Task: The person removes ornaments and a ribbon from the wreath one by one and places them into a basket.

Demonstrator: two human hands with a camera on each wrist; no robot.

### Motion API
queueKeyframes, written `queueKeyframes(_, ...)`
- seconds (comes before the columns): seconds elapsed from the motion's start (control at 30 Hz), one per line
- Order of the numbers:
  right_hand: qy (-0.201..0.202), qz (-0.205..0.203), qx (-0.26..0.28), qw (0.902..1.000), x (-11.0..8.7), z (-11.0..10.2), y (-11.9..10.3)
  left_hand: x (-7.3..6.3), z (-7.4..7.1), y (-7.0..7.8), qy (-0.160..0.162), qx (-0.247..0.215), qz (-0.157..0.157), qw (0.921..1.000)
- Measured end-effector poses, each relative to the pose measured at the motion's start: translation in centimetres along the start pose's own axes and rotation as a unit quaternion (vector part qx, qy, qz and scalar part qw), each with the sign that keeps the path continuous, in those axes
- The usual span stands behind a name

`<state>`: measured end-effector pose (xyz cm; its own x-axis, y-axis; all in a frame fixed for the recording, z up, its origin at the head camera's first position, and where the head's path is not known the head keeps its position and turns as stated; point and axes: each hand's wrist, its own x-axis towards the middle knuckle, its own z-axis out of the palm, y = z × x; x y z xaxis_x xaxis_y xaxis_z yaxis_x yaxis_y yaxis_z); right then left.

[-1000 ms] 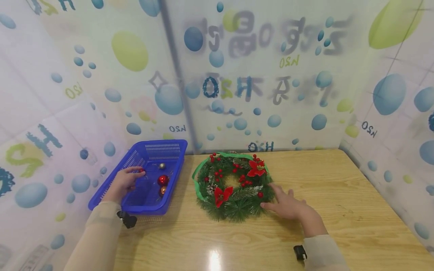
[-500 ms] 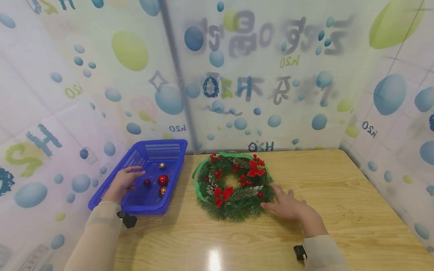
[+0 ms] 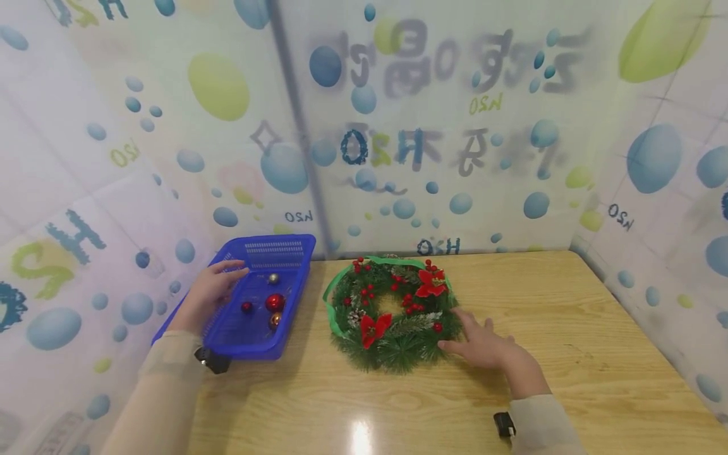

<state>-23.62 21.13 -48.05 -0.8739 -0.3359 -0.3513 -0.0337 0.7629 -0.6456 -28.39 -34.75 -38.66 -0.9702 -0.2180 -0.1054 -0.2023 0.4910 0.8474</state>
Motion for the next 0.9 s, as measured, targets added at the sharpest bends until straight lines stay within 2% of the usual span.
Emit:
queueKeyframes(0.2, 0.002, 0.000, -0.006, 1.0000, 0.0, 0.1, 0.0, -1.7, 2.5, 4.1, -0.033, 0.013, 0.039, 0.9986)
queueKeyframes(0.43, 0.005, -0.001, -0.009, 0.9999, -0.1, 0.1, -0.1, -3.7, 5.4, 7.1, -0.058, 0.009, 0.068, 0.9960)
queueKeyframes(0.6, 0.004, 0.002, -0.005, 1.0000, -0.2, 0.0, -0.2, -4.5, 7.1, 8.0, -0.083, -0.017, 0.087, 0.9926)
queueKeyframes(0.9, 0.002, 0.004, -0.004, 1.0000, -0.1, 0.0, -0.1, -5.9, 9.5, 8.3, -0.102, -0.042, 0.101, 0.9888)
